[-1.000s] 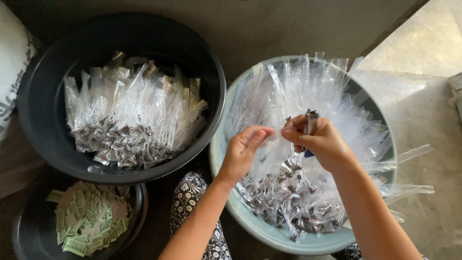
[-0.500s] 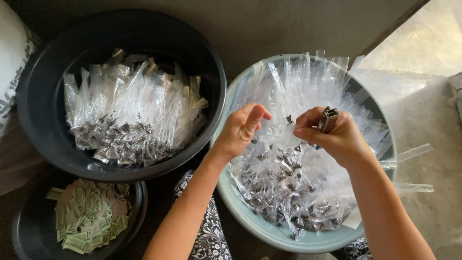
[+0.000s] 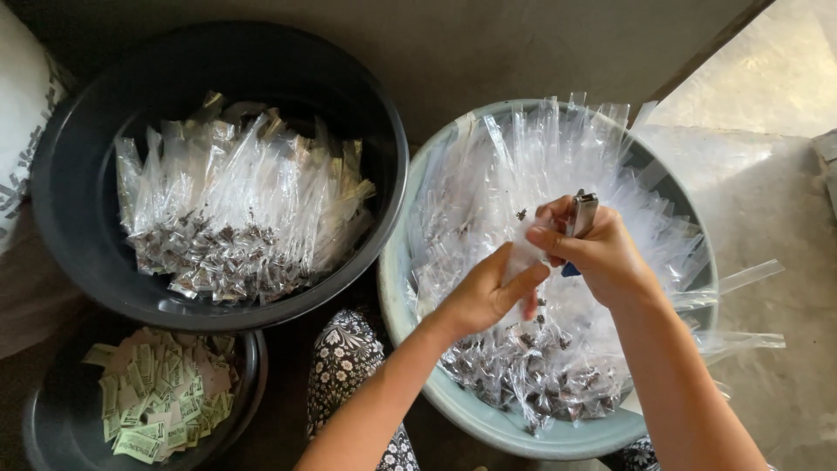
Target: Manually sealing small plastic bags containing food items using a lighter to melt the plastic shut.
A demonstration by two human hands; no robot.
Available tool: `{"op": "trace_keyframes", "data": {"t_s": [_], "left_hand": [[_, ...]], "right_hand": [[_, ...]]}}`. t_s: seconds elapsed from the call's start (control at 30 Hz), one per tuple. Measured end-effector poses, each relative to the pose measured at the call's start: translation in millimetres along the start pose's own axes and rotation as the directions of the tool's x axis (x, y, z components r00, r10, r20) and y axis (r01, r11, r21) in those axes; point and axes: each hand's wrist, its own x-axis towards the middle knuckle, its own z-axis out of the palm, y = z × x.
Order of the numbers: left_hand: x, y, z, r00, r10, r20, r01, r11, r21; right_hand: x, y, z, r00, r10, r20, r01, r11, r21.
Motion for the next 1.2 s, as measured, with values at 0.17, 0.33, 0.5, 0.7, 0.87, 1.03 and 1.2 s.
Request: {"op": "trace_keyframes", "data": {"t_s": [0.17, 0.33, 0.5, 0.7, 0.87, 1.03, 1.2], "left_hand": [[4.8, -76.7, -0.7, 0.986, 0.025, -0.167, -0.021, 0.999, 0.025], [3.4, -84.1, -4.2, 0.984, 0.027, -0.175, -0.033, 0.999, -0.034], [1.9, -82.8, -8.9, 0.941, -0.036, -0.336, 0.059, 0.996, 0.059], [-9.7, -68.2, -11.8, 0.963, -0.108, -0.246, 0.178, 0.943, 0.282], [-13.0, -83.4, 8.7, 0.978, -0.133, -0.163, 0.132, 0.991, -0.012], [-56.0, -68.8, 4.0, 0.962, -0.261, -0.081, 0.237, 0.944, -0.230], [-100.5, -60.6, -65.2, 0.919, -0.379, -0.108, 0.370, 0.924, -0.091]], "right_hand": [[-7.9, 8.1, -4.4, 0.991, 0.133, -0.011, -0.128, 0.972, 0.198], [-0.9, 2.7, 11.3, 0.971, 0.235, -0.044, -0.178, 0.833, 0.524], [-22.4, 30.9, 56.3, 0.884, 0.454, -0.114, -0.217, 0.615, 0.758], [-22.5, 3.4, 60.9, 0.931, 0.350, -0.103, -0.219, 0.761, 0.611], [1.3, 38.7, 59.5, 0.913, 0.209, -0.352, -0.059, 0.918, 0.392], [16.9, 75.1, 1.4, 0.871, 0.213, -0.442, -0.063, 0.942, 0.331], [-2.3, 80.2, -105.1, 0.702, 0.470, -0.535, 0.005, 0.748, 0.663]]}}
